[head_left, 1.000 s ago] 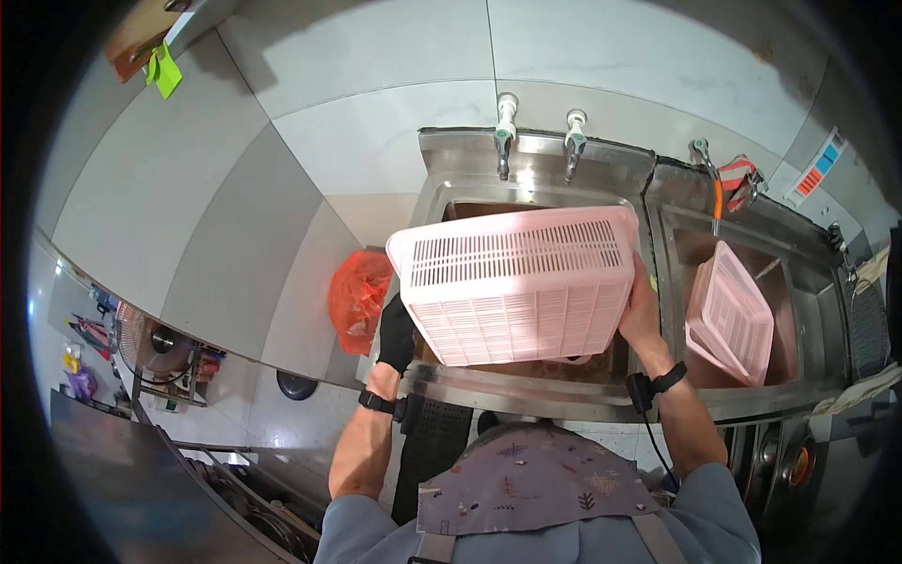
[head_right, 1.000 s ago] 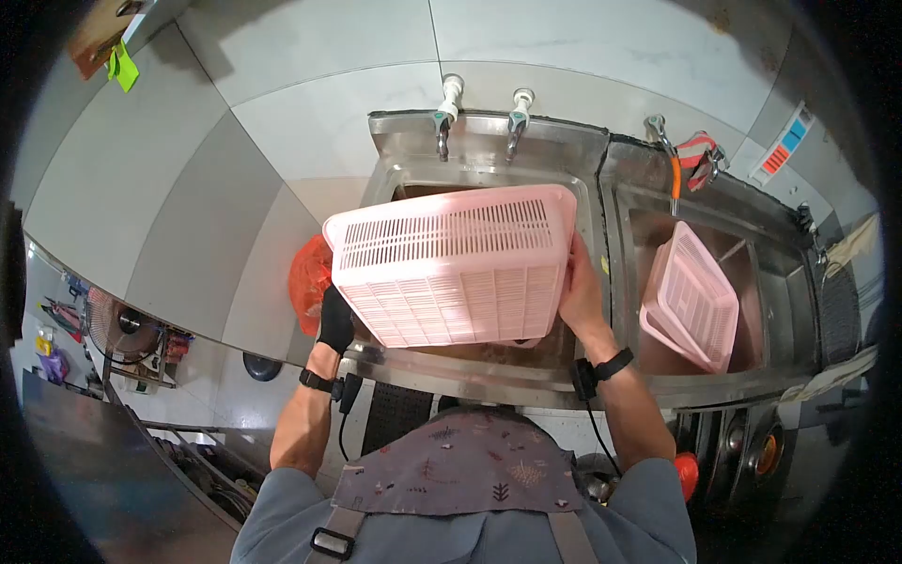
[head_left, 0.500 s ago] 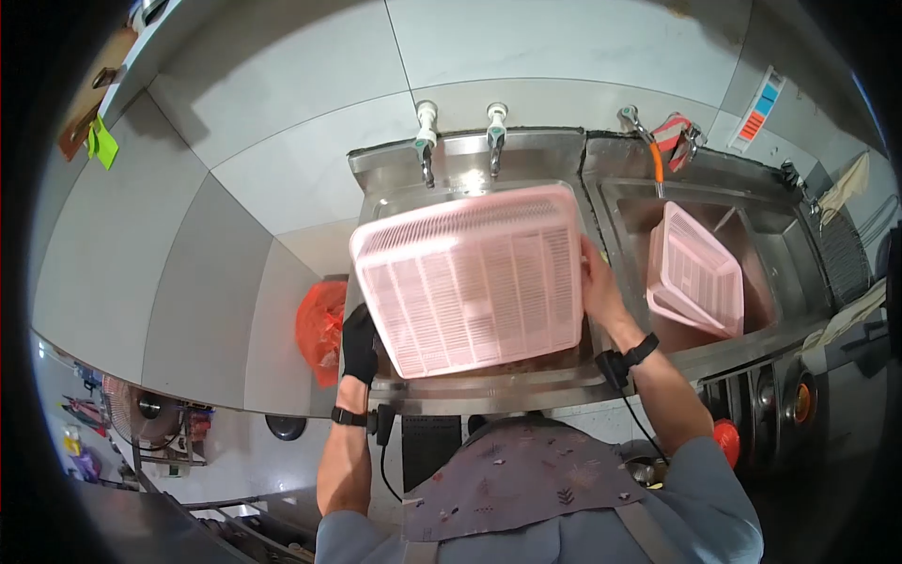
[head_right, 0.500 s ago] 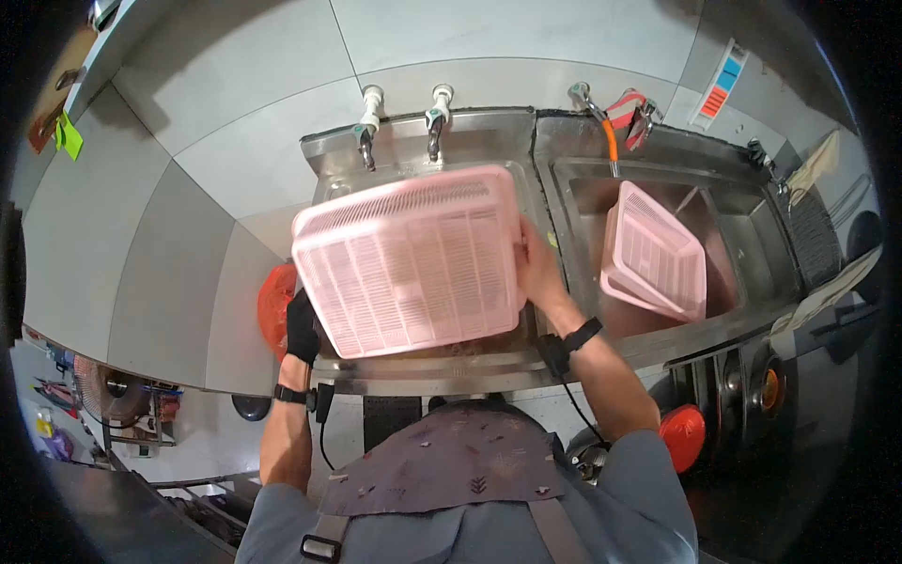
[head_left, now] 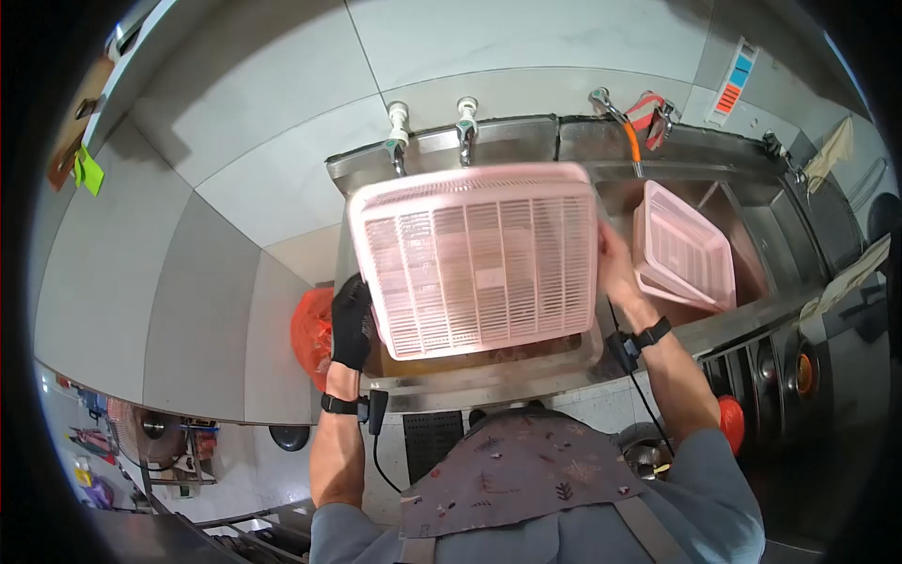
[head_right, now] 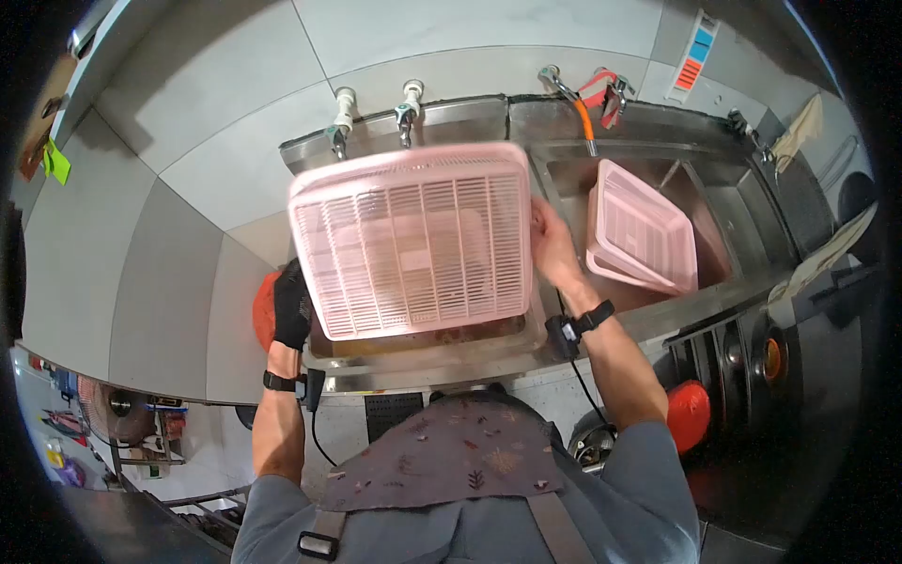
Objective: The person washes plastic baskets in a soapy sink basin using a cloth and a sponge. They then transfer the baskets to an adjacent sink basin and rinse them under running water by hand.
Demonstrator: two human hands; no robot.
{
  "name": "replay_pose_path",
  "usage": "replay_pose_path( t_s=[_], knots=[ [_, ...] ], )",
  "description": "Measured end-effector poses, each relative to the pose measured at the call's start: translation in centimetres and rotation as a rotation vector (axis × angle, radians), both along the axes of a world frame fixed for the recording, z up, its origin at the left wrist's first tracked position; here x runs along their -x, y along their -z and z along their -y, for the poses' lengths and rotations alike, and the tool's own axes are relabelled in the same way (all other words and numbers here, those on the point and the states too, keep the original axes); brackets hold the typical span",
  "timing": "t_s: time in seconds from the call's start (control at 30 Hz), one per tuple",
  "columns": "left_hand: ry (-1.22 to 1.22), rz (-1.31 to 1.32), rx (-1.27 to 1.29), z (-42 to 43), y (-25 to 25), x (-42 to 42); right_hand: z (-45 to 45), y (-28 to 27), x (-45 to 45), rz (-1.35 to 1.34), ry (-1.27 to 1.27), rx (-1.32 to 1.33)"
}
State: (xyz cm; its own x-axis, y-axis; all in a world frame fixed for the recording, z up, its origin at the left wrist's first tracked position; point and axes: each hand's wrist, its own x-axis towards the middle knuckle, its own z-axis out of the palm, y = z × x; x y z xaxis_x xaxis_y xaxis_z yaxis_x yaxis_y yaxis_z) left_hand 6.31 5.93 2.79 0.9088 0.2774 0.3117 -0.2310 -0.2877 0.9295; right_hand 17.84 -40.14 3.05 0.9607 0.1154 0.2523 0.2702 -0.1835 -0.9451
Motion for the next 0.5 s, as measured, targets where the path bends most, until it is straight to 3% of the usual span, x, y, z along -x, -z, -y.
replay_pose_path(
  t_s=[0.03, 0.07, 0.13, 0.17, 0.2, 0.23, 0.37, 0.43, 0.5],
  knots=[
    [-0.034, 0.052, -0.029, -0.2, -0.4, -0.3, 0.7, -1.0, -0.1, 0.091, 0.072, 0.124],
    [-0.070, 0.103, -0.060, -0.3, -0.8, -0.6, 1.0, -1.9, -0.5, 0.138, 0.039, 0.011],
    [-0.040, -0.082, -0.397, -2.8, -1.8, -1.4, 2.2, -4.1, -0.9, 0.084, 0.035, 0.036],
    [-0.028, 0.047, -0.448, -2.7, -2.1, -2.3, 2.4, -5.1, -0.5, 0.069, 0.048, 0.042],
    [-0.021, 0.175, -0.502, -2.5, -2.4, -3.3, 2.3, -6.4, -0.3, 0.305, 0.049, 0.159],
    [-0.045, 0.265, -0.375, 1.5, -7.0, -1.8, 2.0, -7.7, 0.1, 0.544, 0.044, 0.275],
    [0.061, 0.198, -0.289, 2.4, -8.2, -0.7, 3.0, -10.3, 2.2, 0.558, -0.009, 0.343],
    [0.082, 0.192, -0.203, 2.3, -7.0, -0.1, 4.4, -9.0, 2.5, 0.578, 0.004, 0.345],
    [0.060, 0.239, -0.369, 2.7, -6.6, 0.5, 5.4, -8.1, 2.6, 0.597, 0.016, 0.466]
  ],
)
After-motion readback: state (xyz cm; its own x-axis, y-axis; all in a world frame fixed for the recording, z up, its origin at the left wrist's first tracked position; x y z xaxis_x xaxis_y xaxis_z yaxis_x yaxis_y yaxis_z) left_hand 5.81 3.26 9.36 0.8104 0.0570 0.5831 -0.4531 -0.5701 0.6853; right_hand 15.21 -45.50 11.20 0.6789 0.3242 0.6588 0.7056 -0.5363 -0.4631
